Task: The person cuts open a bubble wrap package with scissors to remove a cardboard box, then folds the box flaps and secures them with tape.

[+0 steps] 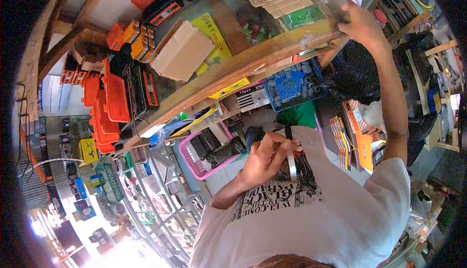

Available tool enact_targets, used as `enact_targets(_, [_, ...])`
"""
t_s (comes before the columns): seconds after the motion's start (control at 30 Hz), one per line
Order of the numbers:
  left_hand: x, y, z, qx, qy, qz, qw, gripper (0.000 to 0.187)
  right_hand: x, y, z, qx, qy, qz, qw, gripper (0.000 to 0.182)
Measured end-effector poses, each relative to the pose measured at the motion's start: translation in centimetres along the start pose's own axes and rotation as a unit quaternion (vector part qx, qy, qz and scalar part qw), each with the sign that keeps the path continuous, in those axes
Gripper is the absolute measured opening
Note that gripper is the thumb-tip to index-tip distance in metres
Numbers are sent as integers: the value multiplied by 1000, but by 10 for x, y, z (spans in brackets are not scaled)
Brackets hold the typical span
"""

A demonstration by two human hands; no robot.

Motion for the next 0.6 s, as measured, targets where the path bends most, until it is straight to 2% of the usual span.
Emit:
enact_targets(0.07, [3, -2, 5, 14, -16, -18, 1000, 8, 4, 8, 8, 6, 41, 26, 999, 49])
enact_targets(0.17, [3, -6, 10, -30, -56, -15, 998, 8, 4, 20, 32, -7, 56, 40, 998, 53])
enact_targets(0.3, [-7, -11, -2, -40, 40, -10, 998, 8, 0, 24, 69, 31, 106, 41, 993, 52])
enact_targets(0.4, [-8, -11, -5, -37, 73, -19, 996, 9, 11, 31, 75, 35, 185, 89, 978, 51])
enact_targets(0.5, [-6, -13, -6, -58, 65, -29, 996, 10, 27, 36, 65, -90, 104, 60, 989, 50])
enact_targets(0.6, [-6, -14, -5, -66, 67, -38, 995, 11, 26, 38, 63, -10, 172, 108, 979, 55])
Point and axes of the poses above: each hand's wrist, its own y-axis away from the middle knuckle, its own x-axis out of the back of the hand, z = x × y, the point moved 2 cm from there along -y, towards the middle knuckle, and after that the axes turned 13 degrees about -z, right-handed, at the moved point
